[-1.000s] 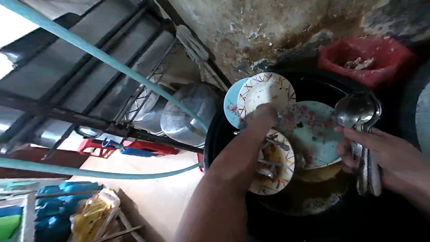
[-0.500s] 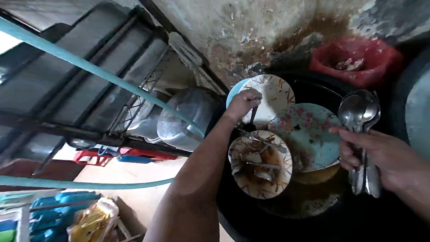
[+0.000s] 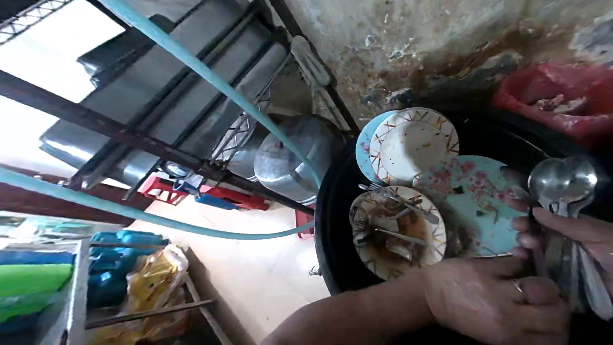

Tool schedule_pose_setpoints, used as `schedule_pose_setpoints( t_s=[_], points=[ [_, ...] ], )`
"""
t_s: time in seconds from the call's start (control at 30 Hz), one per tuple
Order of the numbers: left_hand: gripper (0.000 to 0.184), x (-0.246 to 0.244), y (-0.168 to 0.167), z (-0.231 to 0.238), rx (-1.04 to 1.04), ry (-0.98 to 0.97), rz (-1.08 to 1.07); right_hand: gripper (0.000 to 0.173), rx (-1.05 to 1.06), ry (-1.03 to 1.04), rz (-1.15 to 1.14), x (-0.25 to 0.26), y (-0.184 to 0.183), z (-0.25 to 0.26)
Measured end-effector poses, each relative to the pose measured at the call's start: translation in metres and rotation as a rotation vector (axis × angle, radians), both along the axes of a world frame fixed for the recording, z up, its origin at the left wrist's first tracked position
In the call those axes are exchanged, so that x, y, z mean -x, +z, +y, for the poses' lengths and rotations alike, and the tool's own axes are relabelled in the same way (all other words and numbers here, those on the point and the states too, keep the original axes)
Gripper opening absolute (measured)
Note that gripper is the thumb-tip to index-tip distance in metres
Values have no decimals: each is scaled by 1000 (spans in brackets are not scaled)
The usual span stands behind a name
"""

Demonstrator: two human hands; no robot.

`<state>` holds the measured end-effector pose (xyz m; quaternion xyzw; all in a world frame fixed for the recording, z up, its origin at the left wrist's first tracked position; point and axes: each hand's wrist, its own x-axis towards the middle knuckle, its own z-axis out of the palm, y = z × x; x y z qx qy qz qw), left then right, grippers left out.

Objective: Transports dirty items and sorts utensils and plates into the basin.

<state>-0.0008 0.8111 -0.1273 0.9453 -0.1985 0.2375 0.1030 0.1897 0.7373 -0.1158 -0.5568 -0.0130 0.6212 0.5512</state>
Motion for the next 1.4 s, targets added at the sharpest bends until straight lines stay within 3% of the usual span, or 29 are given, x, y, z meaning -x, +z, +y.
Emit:
schedule_pose_setpoints(
  t_s=[0.07,0.13,0.23,0.3,0.33,0.4,0.5,0.6,0.77,0.87,1.0,1.1,1.27,1.4],
  points=[
    [29,10,1,24,1,101,136,28,-47,-23,-3,0,-3,-1],
    [33,20,0,74,52,371,307,26,-74,-22,10,1,-5,-1],
    [40,32,-8,152,71,957,741,25,-119,-21,18,-1,-7,-3],
    [45,44,-16,183,137,1164,936,25,-102,-48,6,0,-6,-3],
    [39,50,-22,192,179,1195,970,25,-96,-58,7,2,-5,-3],
    [29,61,-25,199,293,1183,969,26,-116,-30,-1,3,-7,-3],
    [25,61,2,195,369,1079,847,23,-68,15,-162,10,-4,-2],
    [26,62,36,176,211,939,735,17,30,5,-284,26,5,3],
    [19,43,96,128,-115,573,484,22,-123,-12,-374,47,-2,39],
    [14,33,100,120,-86,458,262,15,-105,15,-416,74,14,57],
    [19,31,86,136,243,536,365,18,-70,88,-323,85,13,51],
    [29,37,59,160,581,674,594,15,-25,97,-342,78,-1,37],
    [39,38,-3,168,382,1139,1079,20,56,-37,-359,61,3,13],
    [31,29,-23,148,315,1305,1180,15,-37,-125,-361,41,4,-12]
  ],
)
